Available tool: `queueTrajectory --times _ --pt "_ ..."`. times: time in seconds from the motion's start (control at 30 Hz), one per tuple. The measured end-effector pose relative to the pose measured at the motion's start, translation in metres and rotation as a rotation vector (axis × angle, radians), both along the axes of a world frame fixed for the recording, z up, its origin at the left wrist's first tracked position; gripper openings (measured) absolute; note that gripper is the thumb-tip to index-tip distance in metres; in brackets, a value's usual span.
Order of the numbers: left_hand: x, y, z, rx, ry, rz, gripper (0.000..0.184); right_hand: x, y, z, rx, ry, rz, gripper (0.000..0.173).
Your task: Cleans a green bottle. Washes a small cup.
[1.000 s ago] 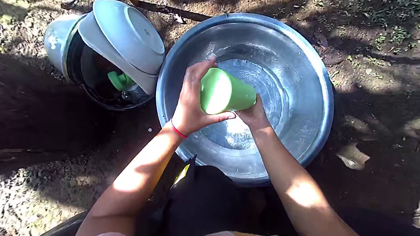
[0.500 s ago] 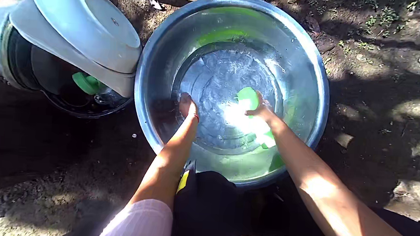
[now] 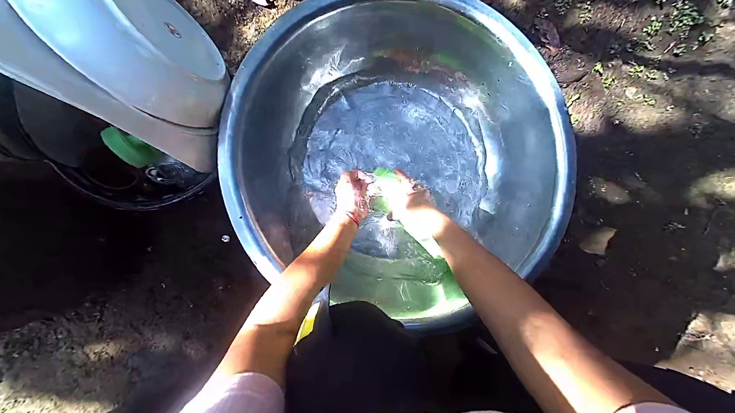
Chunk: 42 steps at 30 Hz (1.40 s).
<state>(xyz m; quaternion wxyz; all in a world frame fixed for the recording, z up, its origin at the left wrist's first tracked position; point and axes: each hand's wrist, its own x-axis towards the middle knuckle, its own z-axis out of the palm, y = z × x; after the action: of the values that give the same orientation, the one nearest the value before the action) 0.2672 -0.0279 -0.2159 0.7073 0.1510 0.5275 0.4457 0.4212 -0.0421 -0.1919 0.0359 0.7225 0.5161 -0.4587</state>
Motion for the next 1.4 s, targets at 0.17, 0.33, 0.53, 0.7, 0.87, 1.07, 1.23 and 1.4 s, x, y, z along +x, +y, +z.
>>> queueTrajectory --times 0.17,0.33,0.53,0.7,0.87,1.07,1.23,1.4 --pt "-0.014 0.005 0.056 -0.003 0.312 0.103 0.033 -0.026 0.044 -0.003 0.256 0.031 0.182 0.115" --pt "-0.050 -0.014 0.065 -0.025 0.336 -0.153 0.050 -0.035 0.066 0.066 0.715 0.619 0.048 0.130" --pt "-0.050 -0.017 0.108 -0.024 -0.297 -0.227 0.073 -0.017 0.037 0.151 0.738 1.102 -0.237 0.129" --pt "-0.074 -0.008 0.165 0.568 0.195 -0.010 0.089 0.021 0.041 0.209 1.231 1.036 -0.334 0.085" --pt "-0.093 0.001 0.182 0.864 0.680 -0.102 0.102 0.032 0.054 0.173 0.877 0.893 -0.511 0.055" --pt "-0.103 -0.009 0.238 1.286 0.977 -0.262 0.103 0.023 0.032 0.147 0.388 1.213 -0.732 0.068" --pt "-0.107 -0.011 0.293 1.504 1.206 -0.505 0.087 0.006 0.026 0.122 0.151 1.422 -0.796 0.069" --pt "-0.098 -0.012 0.331 1.323 1.392 -0.565 0.089 0.002 0.021 0.120 0.017 1.411 -0.805 0.067"
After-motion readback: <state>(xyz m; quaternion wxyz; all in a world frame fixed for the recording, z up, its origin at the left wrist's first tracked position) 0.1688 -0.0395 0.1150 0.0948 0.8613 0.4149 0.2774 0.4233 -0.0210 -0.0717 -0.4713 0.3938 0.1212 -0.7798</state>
